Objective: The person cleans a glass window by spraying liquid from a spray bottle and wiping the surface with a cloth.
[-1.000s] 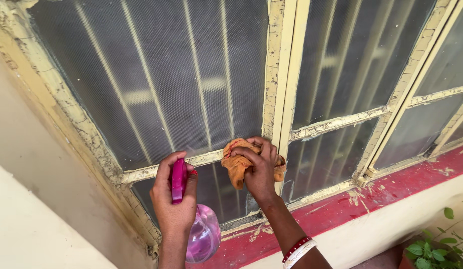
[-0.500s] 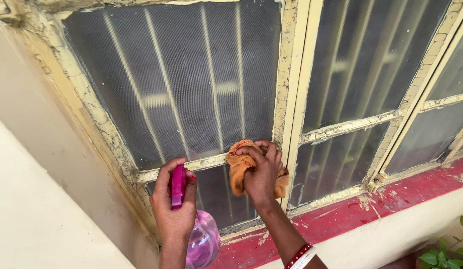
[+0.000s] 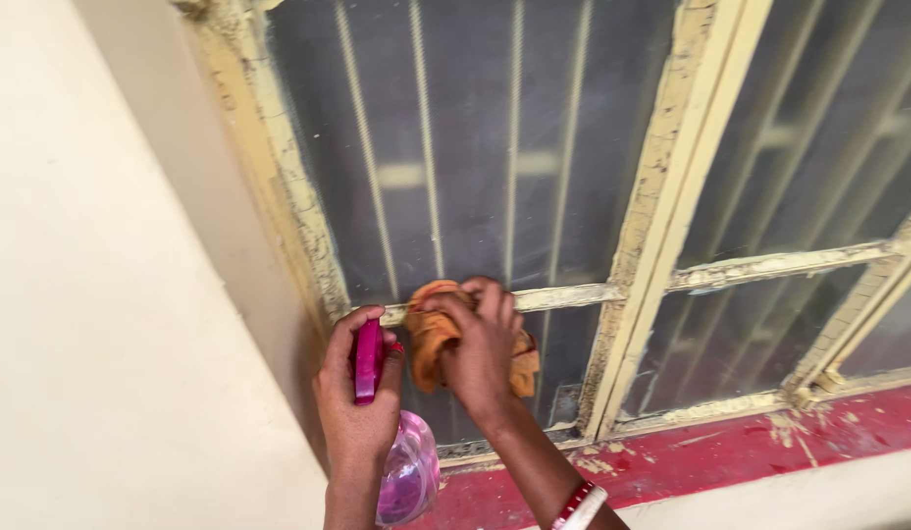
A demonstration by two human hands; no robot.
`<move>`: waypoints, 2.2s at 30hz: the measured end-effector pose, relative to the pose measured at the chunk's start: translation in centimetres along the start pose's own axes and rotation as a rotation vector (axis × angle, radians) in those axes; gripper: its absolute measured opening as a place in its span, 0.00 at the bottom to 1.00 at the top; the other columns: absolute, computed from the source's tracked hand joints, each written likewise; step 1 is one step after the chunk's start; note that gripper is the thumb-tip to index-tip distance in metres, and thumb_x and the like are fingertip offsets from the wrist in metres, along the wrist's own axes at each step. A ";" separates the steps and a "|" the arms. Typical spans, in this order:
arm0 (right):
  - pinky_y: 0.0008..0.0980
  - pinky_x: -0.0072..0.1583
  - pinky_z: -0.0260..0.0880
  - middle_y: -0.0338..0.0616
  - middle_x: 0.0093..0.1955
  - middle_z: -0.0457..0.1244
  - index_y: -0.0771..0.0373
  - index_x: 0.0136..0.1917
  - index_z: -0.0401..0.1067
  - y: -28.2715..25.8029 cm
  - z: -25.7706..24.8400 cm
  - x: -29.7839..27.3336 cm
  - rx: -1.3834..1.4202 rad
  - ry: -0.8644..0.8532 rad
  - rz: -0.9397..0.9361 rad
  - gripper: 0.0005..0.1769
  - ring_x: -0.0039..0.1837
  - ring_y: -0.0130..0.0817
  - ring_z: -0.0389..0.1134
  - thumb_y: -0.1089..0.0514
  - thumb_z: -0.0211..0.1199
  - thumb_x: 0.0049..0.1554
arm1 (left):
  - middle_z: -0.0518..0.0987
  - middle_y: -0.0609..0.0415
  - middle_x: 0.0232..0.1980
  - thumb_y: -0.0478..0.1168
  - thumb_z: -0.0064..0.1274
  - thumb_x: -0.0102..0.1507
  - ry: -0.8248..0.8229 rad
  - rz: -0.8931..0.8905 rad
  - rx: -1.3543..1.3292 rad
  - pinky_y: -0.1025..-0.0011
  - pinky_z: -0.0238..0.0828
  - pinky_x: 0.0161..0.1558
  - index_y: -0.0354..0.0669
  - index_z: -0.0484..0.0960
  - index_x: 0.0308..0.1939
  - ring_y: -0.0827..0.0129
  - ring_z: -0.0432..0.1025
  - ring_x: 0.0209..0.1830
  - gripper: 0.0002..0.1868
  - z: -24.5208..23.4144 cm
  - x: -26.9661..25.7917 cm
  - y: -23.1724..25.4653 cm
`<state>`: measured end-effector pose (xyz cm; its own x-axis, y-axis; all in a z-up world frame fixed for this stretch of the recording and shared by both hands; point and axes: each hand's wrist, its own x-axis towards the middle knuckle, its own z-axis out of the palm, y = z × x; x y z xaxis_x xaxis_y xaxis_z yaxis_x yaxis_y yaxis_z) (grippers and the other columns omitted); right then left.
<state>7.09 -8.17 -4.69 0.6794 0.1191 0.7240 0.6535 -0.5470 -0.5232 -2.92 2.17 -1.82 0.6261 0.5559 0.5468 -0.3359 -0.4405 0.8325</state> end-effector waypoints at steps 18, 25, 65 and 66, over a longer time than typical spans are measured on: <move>0.51 0.67 0.49 0.40 0.66 0.56 0.39 0.58 0.78 1.6 0.6 -0.9 -0.051 -0.093 -0.093 0.30 0.70 0.45 0.54 0.66 0.73 0.44 | 0.85 0.57 0.40 0.27 0.57 0.57 -0.035 0.033 -0.010 0.73 0.76 0.50 0.48 0.80 0.54 0.74 0.80 0.44 0.21 1.9 -0.9 0.1; 0.49 0.68 0.48 0.40 0.65 0.56 0.40 0.54 0.79 6.8 -3.8 -0.7 -0.085 0.022 0.036 0.35 0.69 0.46 0.52 0.71 0.72 0.36 | 0.83 0.58 0.38 0.27 0.57 0.58 -0.121 0.047 -0.072 0.75 0.73 0.47 0.48 0.80 0.55 0.77 0.77 0.41 0.22 5.5 -1.5 0.3; 0.54 0.70 0.48 0.42 0.68 0.53 0.47 0.57 0.74 1.2 1.1 -0.9 -0.018 0.046 0.074 0.36 0.72 0.49 0.50 0.73 0.70 0.37 | 0.85 0.56 0.39 0.27 0.56 0.58 -0.046 0.029 0.038 0.74 0.75 0.49 0.46 0.81 0.54 0.73 0.80 0.42 0.21 1.5 -1.2 -1.5; 0.55 0.70 0.46 0.42 0.68 0.53 0.47 0.57 0.74 0.7 1.6 -1.0 -0.027 0.019 0.060 0.35 0.72 0.49 0.50 0.73 0.70 0.37 | 0.85 0.56 0.39 0.27 0.56 0.58 -0.045 0.019 0.057 0.73 0.75 0.49 0.47 0.81 0.54 0.73 0.80 0.41 0.21 1.1 -1.3 -1.5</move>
<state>7.43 -7.35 -6.55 0.7106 0.0692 0.7002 0.6022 -0.5745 -0.5543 -2.46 1.35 -3.88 0.6514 0.5157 0.5565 -0.3083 -0.4902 0.8152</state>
